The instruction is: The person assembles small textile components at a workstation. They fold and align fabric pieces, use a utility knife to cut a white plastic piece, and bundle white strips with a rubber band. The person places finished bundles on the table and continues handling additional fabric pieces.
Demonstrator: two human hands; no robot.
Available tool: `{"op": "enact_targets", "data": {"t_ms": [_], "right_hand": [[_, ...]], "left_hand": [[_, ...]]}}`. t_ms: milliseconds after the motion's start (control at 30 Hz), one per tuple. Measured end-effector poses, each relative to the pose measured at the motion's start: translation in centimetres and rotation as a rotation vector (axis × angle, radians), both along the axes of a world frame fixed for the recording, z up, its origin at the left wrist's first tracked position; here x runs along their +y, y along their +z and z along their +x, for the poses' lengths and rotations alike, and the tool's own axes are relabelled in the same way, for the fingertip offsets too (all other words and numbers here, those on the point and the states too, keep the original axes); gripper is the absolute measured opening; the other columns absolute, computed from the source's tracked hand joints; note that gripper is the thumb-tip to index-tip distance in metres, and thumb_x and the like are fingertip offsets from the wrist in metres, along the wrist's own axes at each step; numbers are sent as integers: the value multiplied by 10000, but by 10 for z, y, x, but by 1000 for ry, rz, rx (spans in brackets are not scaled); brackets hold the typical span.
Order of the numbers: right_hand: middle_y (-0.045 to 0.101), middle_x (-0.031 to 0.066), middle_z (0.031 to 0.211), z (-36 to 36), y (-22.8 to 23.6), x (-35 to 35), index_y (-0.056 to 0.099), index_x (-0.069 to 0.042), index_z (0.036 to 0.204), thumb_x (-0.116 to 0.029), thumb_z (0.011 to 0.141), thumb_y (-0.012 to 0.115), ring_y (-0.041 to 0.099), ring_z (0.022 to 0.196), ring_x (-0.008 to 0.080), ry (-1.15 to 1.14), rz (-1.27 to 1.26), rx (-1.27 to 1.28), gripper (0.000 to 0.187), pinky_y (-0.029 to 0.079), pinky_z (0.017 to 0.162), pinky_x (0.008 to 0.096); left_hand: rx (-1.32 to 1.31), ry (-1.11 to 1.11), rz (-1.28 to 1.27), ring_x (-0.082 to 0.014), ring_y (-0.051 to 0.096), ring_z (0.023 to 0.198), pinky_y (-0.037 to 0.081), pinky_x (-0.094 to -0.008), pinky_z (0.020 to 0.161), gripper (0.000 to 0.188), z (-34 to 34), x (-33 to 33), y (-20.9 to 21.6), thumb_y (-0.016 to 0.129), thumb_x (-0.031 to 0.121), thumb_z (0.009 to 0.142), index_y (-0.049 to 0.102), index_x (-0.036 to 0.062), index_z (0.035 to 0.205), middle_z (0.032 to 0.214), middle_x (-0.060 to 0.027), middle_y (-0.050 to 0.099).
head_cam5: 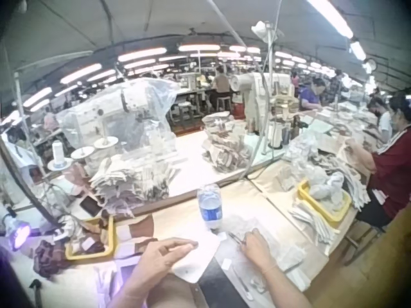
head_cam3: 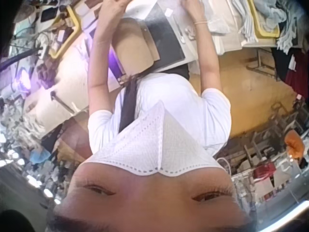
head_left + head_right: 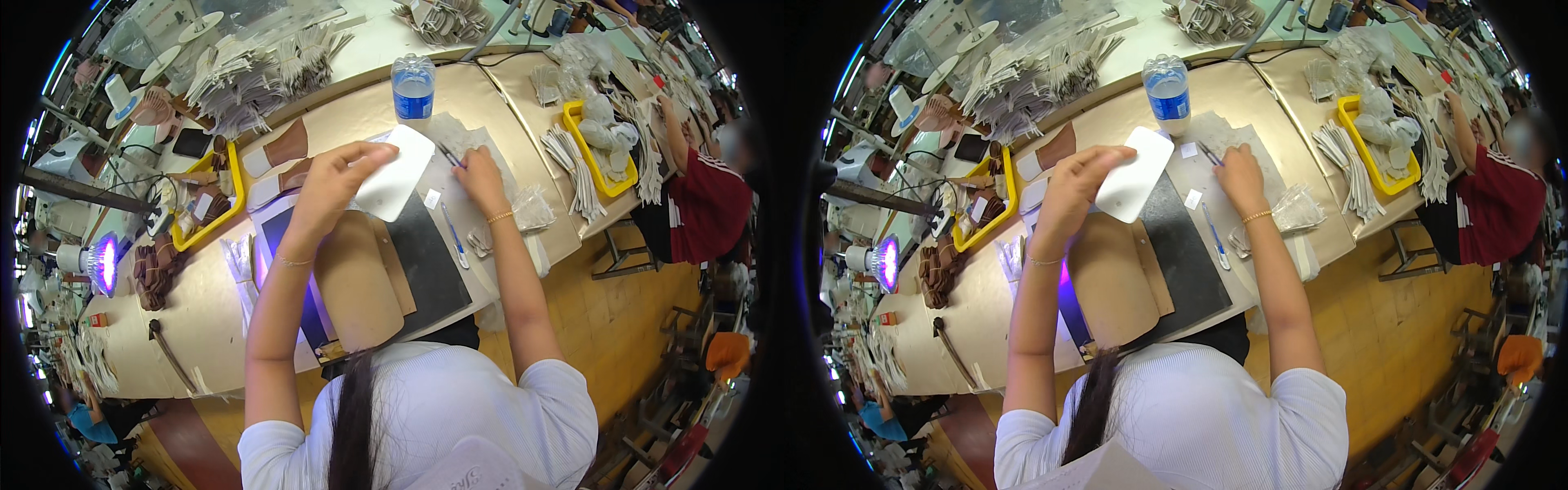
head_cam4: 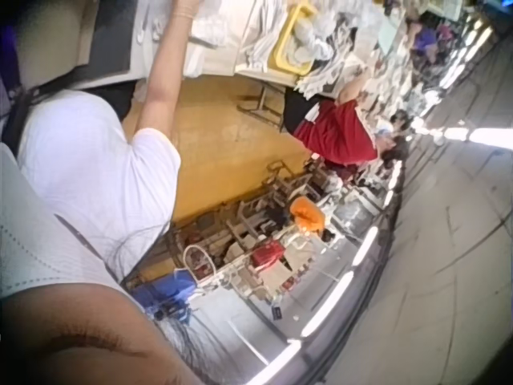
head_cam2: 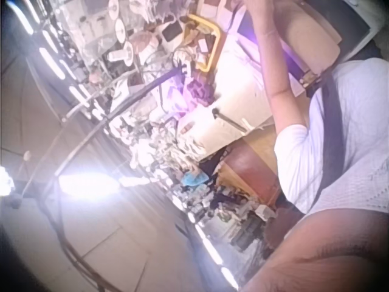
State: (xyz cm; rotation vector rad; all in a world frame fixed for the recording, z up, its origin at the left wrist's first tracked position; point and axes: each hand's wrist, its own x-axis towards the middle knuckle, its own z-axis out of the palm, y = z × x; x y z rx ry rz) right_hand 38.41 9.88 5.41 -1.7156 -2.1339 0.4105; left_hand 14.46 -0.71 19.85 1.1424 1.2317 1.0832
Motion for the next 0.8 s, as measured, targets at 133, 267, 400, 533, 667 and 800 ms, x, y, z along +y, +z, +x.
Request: {"op": "enact_targets", "data": {"t_ms": [133,267,400,533,667,800], "right_hand": [[633,83,779,7,34,-21,540,17,1072,-70,899,608,629,671,226,7,-173,800,205,504,642,348],[464,-49,639,0,60,-67,470,-75,1249,-168,967,586,426,534,47,124,-350,1224,319,391,517,211],[435,-54,641,-1,66,-100,476,-100,1255,-279,994,549,348,493,22,84,-705,1183,325,327,449,185],[466,-35,683,-13,55,-109,504,-84,1247,-325,1009,509,374,507,31,175,-771,1243,339,337,464,168],[490,-30,720,-17,55,-108,503,-73,1277,-336,1012,501,400,528,28,208,-784,1288,373,347,481,168],[497,-17,740,-15,57,-107,477,-60,1284,-370,1023,459,400,531,38,193,-828,1401,405,353,492,168]], "left_hand": [[58,7,71,-116,633,865,496,-244,758,328,6,13,-6,748,117,806,661,2,1100,1020,-103,686],[52,-52,86,-107,633,850,484,-221,751,375,6,35,-19,748,88,809,634,12,1158,975,-77,684],[28,-81,70,-100,614,857,477,-224,760,362,9,40,-30,737,115,825,636,21,1160,985,-64,676],[110,-103,92,-97,588,804,468,-231,713,356,10,39,-39,716,164,840,636,39,1164,954,-45,660],[194,-143,229,-108,582,793,470,-242,699,346,10,40,-47,690,181,851,635,58,1170,962,-31,647],[92,-101,143,-122,606,842,489,-260,728,347,9,36,-41,687,139,848,621,29,1170,962,-50,667]]}}
